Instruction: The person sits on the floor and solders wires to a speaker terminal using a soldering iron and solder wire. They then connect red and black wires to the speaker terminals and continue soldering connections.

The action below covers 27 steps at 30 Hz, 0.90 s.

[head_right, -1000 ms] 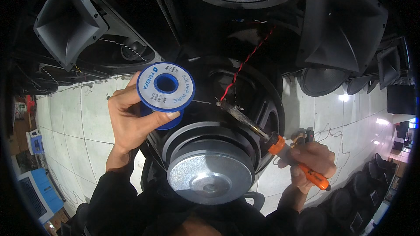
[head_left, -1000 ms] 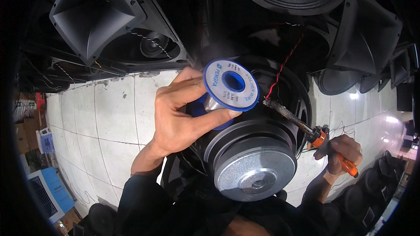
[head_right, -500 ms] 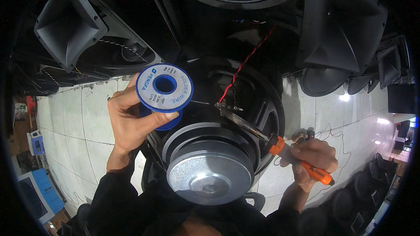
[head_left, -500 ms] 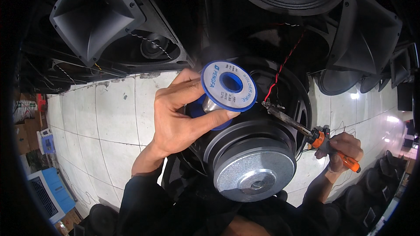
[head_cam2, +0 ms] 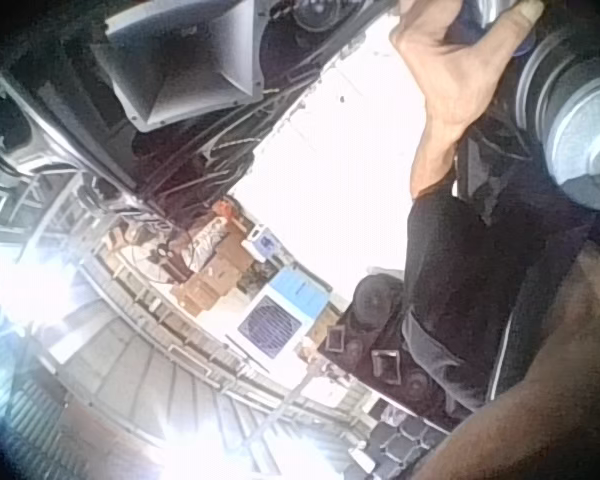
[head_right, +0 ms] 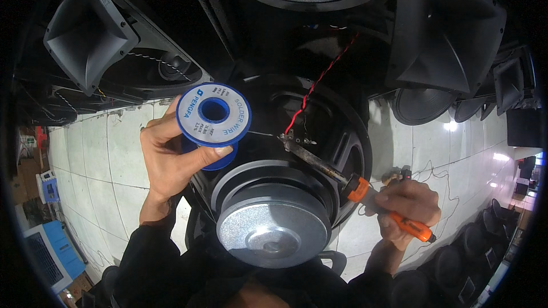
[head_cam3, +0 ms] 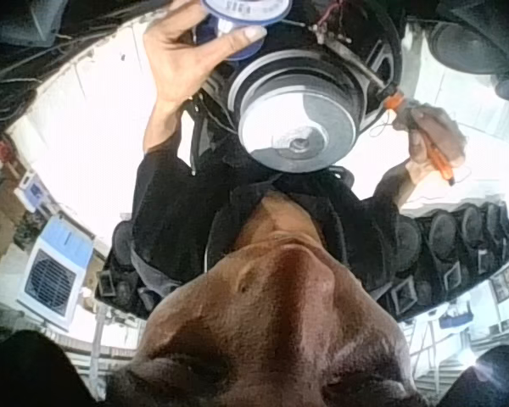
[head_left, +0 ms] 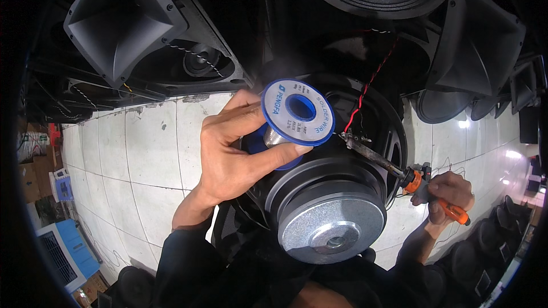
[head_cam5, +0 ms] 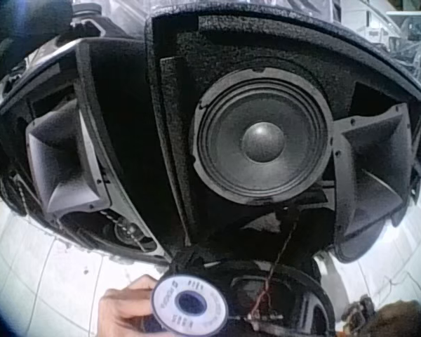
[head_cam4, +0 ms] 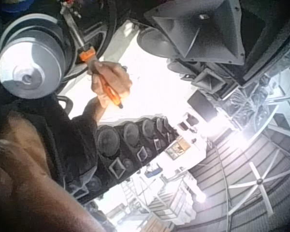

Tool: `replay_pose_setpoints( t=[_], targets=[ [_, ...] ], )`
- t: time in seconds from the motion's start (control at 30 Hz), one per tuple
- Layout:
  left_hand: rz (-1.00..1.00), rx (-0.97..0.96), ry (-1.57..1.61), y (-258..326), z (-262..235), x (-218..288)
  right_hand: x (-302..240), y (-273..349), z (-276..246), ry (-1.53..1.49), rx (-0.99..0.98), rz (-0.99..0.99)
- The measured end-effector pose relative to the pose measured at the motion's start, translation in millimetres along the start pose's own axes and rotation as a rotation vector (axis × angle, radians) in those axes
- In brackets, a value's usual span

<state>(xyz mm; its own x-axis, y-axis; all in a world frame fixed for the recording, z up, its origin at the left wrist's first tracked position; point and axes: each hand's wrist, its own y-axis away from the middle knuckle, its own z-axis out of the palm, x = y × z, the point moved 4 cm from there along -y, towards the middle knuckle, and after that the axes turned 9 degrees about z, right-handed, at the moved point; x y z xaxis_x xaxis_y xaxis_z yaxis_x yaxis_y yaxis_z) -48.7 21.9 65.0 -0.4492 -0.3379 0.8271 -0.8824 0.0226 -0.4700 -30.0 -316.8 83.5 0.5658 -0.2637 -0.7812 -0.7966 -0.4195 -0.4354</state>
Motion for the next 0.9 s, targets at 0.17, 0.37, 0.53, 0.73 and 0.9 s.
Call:
replay_pose_setpoints(
  t=[0.17, 0.37, 0.53, 0.73, 0.9],
  targets=[
    [-0.002, -0.002, 0.000, 0.4, -1.2, -0.9, 3.9, 2.5, -0.6, 0.019, 0.028, 0.031],
    [-0.028, -0.006, 0.003, 0.6, -0.8, 0.9, 9.7, 7.0, -1.7, -0.024, 0.077, 0.095],
    [-0.020, 0.000, 0.031, 1.3, 0.6, -0.6, 16.8, 20.3, -0.4, -0.082, 0.161, 0.191],
    [-0.013, -0.006, 0.006, -0.4, 0.2, 0.7, 15.2, 28.3, 7.1, -0.096, 0.187, 0.183],
    [-0.019, 0.009, 0.035, 0.4, 1.2, -0.4, 26.4, 44.7, 7.6, -0.087, 0.257, 0.110]
  ],
)
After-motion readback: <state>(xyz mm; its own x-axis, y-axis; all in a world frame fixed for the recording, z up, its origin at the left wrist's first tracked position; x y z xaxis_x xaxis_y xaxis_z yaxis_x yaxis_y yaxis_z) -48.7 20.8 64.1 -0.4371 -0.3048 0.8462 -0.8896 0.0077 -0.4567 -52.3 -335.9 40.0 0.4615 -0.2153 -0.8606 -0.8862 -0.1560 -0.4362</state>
